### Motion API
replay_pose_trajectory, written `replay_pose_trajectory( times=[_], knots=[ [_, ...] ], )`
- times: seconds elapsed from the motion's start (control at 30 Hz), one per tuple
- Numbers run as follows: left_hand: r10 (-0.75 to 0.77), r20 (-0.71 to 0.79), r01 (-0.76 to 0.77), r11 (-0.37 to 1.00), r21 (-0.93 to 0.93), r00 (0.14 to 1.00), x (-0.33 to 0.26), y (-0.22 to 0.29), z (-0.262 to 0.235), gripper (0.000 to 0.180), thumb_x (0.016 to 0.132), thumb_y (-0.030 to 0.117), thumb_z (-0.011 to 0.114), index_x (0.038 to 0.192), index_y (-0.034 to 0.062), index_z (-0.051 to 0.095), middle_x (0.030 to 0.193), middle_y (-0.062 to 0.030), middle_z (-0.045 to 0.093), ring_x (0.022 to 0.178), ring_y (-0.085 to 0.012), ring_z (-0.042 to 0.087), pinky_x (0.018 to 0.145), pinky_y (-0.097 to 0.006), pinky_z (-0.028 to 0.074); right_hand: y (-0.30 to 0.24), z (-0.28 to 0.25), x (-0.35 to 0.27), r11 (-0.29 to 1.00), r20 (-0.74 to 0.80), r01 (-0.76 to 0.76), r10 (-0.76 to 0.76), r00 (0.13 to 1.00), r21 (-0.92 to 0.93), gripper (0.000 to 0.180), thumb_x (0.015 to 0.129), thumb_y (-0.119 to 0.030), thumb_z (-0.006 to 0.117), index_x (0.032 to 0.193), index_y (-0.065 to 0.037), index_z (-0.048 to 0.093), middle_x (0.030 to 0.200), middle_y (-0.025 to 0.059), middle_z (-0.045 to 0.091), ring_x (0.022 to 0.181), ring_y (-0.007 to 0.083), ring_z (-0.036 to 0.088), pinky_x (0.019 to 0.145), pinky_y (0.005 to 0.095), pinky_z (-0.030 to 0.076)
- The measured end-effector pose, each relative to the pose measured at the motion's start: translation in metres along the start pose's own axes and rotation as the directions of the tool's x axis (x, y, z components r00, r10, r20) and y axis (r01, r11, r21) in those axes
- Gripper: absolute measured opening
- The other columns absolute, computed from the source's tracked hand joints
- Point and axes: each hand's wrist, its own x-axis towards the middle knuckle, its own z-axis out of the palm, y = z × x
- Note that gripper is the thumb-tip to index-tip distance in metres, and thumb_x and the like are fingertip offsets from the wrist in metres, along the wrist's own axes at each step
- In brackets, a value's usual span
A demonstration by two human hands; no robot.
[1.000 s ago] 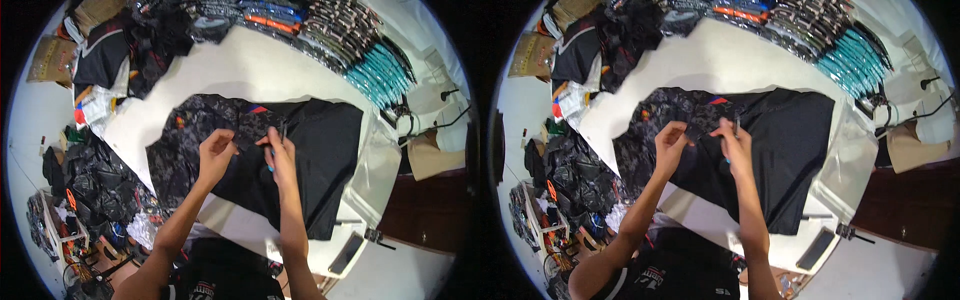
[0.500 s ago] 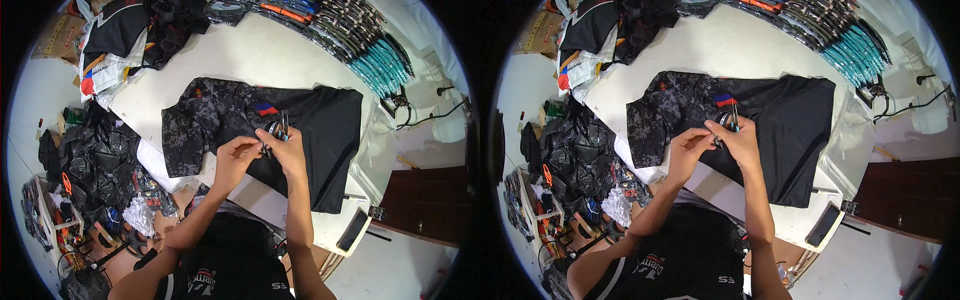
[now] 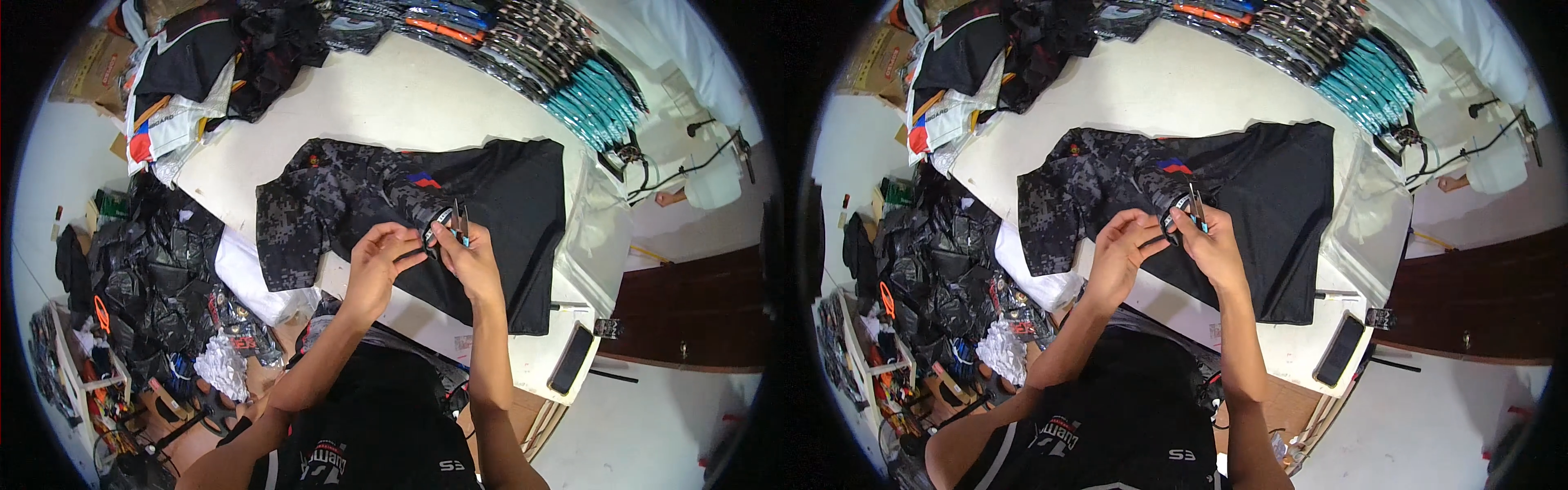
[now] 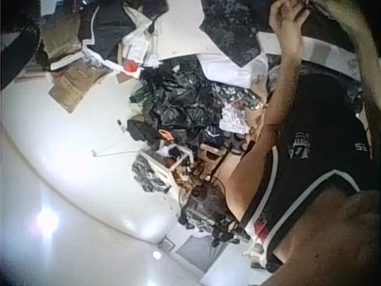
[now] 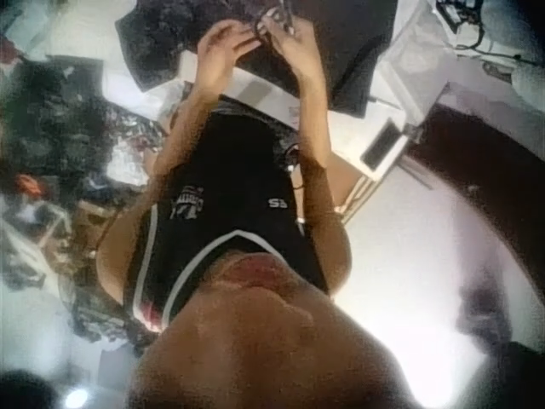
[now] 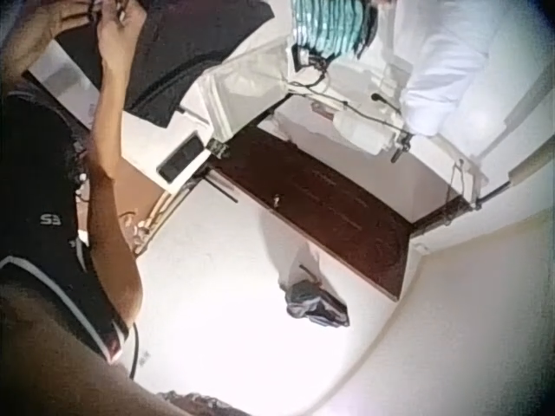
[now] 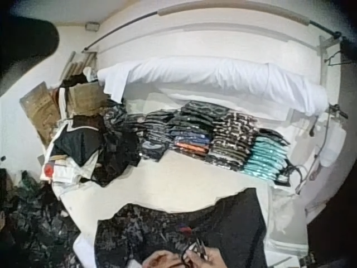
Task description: The recorder is using scissors to trim loose threads and labels from black athletic clothing.
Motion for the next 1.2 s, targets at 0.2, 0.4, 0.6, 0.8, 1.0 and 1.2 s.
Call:
replay_pose_trajectory(
  times=[0.2, 0.4, 0.6, 0.8, 1.0, 1.2],
  knots=[
    [-0.065, 0.007, 0.063, 0.987, 0.147, 0.998, -0.002, -0.002, 0.015, 0.012, 0.09, 0.01, 0.054, 0.099, 0.0032, 0.055, 0.092, -0.0042, 0.058, 0.087, -0.015, 0.06, 0.079, -0.036, 0.053, 0.003, 0.0, -0.006, 0.992, -0.049, 0.124, -0.125, 0.991, -0.021, 0.018, 0.086, -0.009, 0.058, 0.071, -0.001, 0.064, 0.057, -0.0047, 0.051, 0.047, 0.0007, 0.034, 0.044, 0.0211, 0.026],
    [-0.094, -0.16, 0.041, 0.951, -0.307, 0.983, 0.002, 0.006, 0.008, 0.005, 0.092, 0.007, 0.047, 0.09, 0.0083, 0.051, 0.089, -0.0062, 0.06, 0.085, -0.0182, 0.061, 0.085, -0.041, 0.051, 0.001, -0.003, -0.017, 0.996, -0.216, 0.089, -0.092, 0.972, -0.028, 0.019, 0.085, -0.008, 0.058, 0.068, -0.002, 0.063, 0.052, -0.0074, 0.043, 0.047, 0.0002, 0.03, 0.045, 0.02, 0.022],
    [-0.017, -0.085, -0.025, 0.882, -0.47, 0.996, 0.008, 0.003, 0.005, 0.008, 0.094, 0.01, 0.04, 0.095, 0.0088, 0.048, 0.096, -0.0072, 0.059, 0.095, -0.0211, 0.058, 0.091, -0.041, 0.046, 0.012, -0.002, -0.034, 0.997, -0.194, -0.048, 0.061, 0.979, 0.068, 0.019, 0.084, -0.007, 0.059, 0.065, -0.004, 0.058, 0.058, 0.0002, 0.058, 0.046, -0.0011, 0.035, 0.044, 0.0175, 0.024],
    [0.012, -0.045, -0.03, 0.899, -0.437, 0.999, 0.011, 0.01, 0.012, 0.013, 0.096, 0.014, 0.035, 0.101, 0.0081, 0.045, 0.102, -0.0066, 0.057, 0.1, -0.0214, 0.056, 0.087, -0.04, 0.046, 0.015, 0.005, -0.044, 0.994, -0.23, -0.017, -0.009, 0.973, -0.111, 0.008, 0.08, -0.009, 0.066, 0.079, 0.0, 0.065, 0.061, -0.0009, 0.059, 0.052, 0.0004, 0.042, 0.05, 0.0171, 0.032],
    [0.024, -0.004, -0.024, 0.922, -0.387, 1.0, 0.014, 0.012, 0.017, 0.015, 0.096, 0.015, 0.034, 0.102, 0.0071, 0.046, 0.102, -0.0071, 0.057, 0.1, -0.0216, 0.056, 0.088, -0.042, 0.046, 0.012, 0.009, -0.039, 0.894, -0.331, 0.389, -0.444, 0.833, -0.222, 0.013, 0.074, -0.001, 0.07, 0.086, -0.001, 0.066, 0.074, -0.0017, 0.056, 0.057, 0.0016, 0.04, 0.051, 0.016, 0.029],
    [-0.004, -0.023, -0.005, 0.922, -0.386, 1.0, 0.011, 0.008, 0.017, 0.014, 0.096, 0.015, 0.035, 0.1, 0.0068, 0.047, 0.102, -0.0074, 0.056, 0.099, -0.0215, 0.056, 0.087, -0.041, 0.047, 0.012, 0.021, -0.034, 0.906, -0.346, 0.357, -0.419, 0.84, -0.229, 0.014, 0.073, -0.002, 0.071, 0.087, -0.001, 0.067, 0.077, 0.0001, 0.059, 0.056, 0.0019, 0.039, 0.05, 0.0167, 0.03]
  ],
)
